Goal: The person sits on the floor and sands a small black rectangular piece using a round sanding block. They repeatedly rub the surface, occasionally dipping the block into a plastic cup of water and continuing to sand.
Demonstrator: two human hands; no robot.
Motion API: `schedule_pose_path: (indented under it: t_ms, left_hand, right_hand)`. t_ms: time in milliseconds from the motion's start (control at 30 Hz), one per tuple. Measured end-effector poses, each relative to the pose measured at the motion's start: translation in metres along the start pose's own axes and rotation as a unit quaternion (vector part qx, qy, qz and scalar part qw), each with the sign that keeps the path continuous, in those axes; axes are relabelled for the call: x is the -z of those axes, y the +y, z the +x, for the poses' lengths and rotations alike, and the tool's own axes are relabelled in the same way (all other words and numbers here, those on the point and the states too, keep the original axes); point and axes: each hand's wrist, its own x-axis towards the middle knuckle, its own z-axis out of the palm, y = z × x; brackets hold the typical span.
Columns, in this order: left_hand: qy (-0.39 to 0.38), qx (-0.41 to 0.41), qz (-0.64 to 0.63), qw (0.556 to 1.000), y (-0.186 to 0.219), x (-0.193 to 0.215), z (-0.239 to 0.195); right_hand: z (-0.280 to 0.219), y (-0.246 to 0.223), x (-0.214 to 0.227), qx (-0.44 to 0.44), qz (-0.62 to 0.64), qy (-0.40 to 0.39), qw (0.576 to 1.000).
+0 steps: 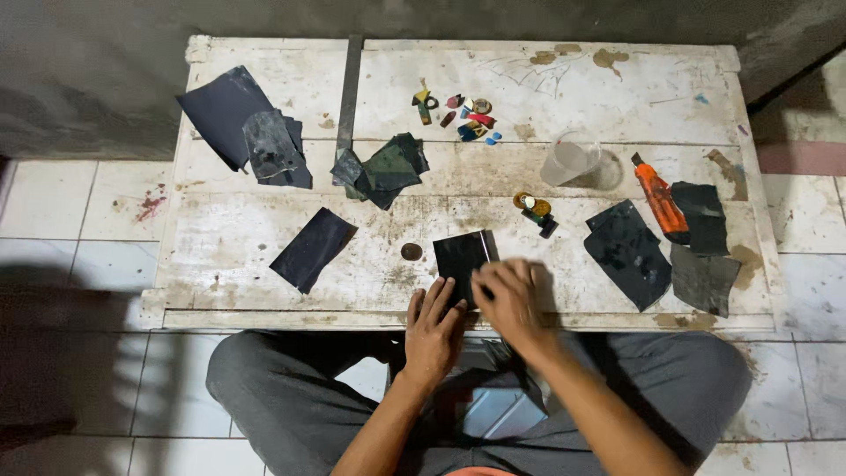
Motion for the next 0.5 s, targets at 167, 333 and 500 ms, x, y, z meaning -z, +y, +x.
schedule_pose_path:
  t_ms: [167, 333, 500]
  left_hand:
    - [0.003, 0.009, 0.0, 1.0, 0.0, -0.005, -0.001]
    - [0.004, 0.002, 0.008, 1.0, -0.002, -0.005, -0.002]
    - [0.004, 0.004, -0.001, 1.0, 0.001, 0.0, 0.0]
  right_hand:
    - [-0.018, -0.009, 0.015, 0.006, -0.013, -0.027, 1.0]
    - [0.02, 0.017, -0.029, 0.009, -0.033, 0.032, 0.999]
    - [0.046, 0.015, -0.027, -0.006, -0.037, 0.06, 0.998]
